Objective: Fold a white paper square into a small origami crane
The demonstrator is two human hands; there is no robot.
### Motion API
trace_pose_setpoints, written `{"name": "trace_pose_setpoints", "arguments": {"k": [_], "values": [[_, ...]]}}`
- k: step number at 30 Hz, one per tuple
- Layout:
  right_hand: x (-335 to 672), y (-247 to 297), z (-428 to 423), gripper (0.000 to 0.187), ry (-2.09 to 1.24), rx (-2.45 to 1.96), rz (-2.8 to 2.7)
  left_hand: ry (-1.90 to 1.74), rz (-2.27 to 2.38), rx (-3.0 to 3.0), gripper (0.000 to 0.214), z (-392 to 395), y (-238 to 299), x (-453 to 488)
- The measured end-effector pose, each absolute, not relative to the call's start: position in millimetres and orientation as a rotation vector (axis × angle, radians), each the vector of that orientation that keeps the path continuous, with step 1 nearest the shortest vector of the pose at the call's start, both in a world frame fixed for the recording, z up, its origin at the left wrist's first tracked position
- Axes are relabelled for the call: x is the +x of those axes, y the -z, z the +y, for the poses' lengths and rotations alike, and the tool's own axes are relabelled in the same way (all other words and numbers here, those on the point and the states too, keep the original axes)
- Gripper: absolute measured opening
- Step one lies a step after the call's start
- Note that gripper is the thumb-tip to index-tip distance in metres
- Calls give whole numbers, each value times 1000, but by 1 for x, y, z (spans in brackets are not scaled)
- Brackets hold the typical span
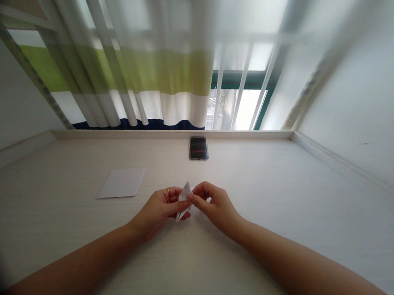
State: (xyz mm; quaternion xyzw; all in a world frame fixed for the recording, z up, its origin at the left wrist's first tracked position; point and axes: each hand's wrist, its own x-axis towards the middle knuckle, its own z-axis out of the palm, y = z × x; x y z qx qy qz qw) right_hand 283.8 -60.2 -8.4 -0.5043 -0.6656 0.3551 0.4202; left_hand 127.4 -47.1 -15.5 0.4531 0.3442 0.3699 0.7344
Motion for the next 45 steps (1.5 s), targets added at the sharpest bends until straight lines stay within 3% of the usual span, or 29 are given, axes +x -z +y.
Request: {"name": "trace_pose_setpoints", "arguments": {"k": [6, 11, 22, 45], "values": [[286, -6, -63, 13, -616, -1366, -1819, -847, 861, 1099, 31, -46, 21, 130], [285, 0, -63, 12, -578, -1449, -1880, -889, 1011, 1447, 23, -48, 23, 127], [285, 2, -61, 21, -780, -1545, -1854, -860, 1153, 2028, 21, -56, 11, 126], [286, -4, -61, 24, -1141, -1445, -1490, -770, 1107, 1961, 27, -56, 13, 126]]}}
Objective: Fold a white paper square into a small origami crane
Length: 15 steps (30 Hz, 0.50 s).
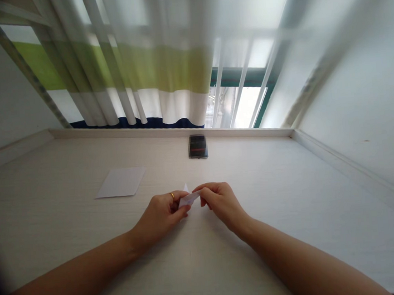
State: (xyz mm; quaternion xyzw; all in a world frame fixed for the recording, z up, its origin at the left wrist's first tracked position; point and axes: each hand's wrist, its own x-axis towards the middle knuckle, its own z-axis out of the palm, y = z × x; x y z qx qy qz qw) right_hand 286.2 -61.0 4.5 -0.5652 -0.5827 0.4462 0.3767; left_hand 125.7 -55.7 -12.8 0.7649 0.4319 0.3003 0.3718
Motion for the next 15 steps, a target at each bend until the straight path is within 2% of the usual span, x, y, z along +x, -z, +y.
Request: {"name": "trace_pose_setpoints", "arguments": {"k": [5, 10, 15], "values": [[290, -8, -58, 23, -1138, -1423, -1351, -746, 1100, 1859, 23, -53, 18, 125], [295, -10, -52, 18, -1113, -1296, -1330, -721, 968, 1414, 21, -49, 24, 127], [294, -11, -54, 16, -1330, -1159, -1449, -725, 865, 1067, 29, -47, 19, 127]]}}
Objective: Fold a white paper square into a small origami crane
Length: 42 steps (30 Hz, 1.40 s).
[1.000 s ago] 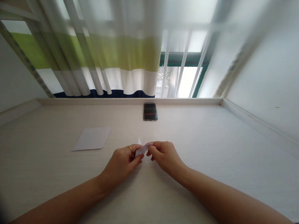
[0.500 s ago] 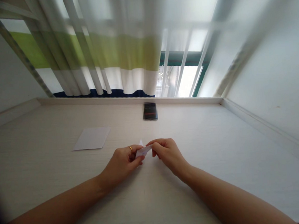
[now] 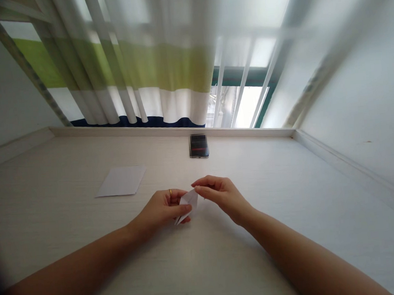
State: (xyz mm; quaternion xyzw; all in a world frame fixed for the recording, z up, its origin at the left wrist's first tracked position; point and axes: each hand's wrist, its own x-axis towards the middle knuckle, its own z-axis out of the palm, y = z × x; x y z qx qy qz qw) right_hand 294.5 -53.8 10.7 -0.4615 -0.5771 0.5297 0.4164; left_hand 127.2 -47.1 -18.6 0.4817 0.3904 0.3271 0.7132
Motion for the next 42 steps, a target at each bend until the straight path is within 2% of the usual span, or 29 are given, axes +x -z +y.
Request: {"name": "trace_pose_setpoints", "arguments": {"k": [3, 34, 42], "values": [[294, -11, -55, 13, -1436, -1087, -1530, -721, 777, 1033, 29, -47, 16, 126], [284, -6, -61, 20, -1212, -1296, -1513, -623, 797, 1056, 23, -50, 17, 127], [288, -6, -59, 16, -1194, -1277, -1488, -592, 812, 1066, 24, -51, 14, 127]]}}
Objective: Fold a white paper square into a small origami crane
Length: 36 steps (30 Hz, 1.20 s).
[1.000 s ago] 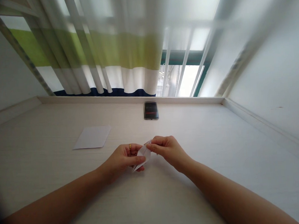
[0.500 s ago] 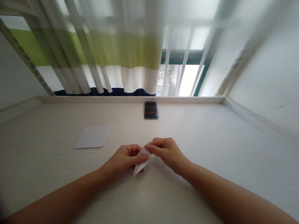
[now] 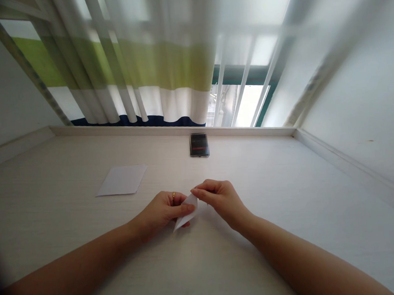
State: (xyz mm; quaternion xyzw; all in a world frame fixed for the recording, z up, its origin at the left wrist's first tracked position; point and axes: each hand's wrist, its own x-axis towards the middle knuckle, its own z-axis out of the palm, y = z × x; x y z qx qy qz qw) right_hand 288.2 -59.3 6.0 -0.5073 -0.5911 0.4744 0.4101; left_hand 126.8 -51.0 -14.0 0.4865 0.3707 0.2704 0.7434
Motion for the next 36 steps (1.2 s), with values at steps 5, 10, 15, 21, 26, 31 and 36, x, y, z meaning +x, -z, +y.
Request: {"name": "trace_pose_setpoints", "arguments": {"k": [5, 10, 15, 21, 26, 31, 36], "values": [[289, -6, -59, 16, -1217, -1266, -1464, -585, 834, 1063, 24, -51, 13, 126], [289, -7, -60, 18, -1186, -1277, -1499, -581, 850, 1081, 26, -50, 15, 126], [287, -8, -61, 18, -1156, -1284, -1477, -571, 858, 1078, 27, -50, 16, 126], [283, -7, -65, 21, -1100, -1278, -1459, -567, 846, 1092, 25, -50, 15, 126], [284, -9, -64, 25, -1042, -1353, -1501, -558, 861, 1058, 27, -50, 16, 127], [290, -11, -58, 23, -961, -1352, -1551, -554, 884, 1051, 24, -50, 17, 126], [291, -11, -56, 20, -1060, -1314, -1592, -553, 866, 1045, 20, -50, 14, 125]]}}
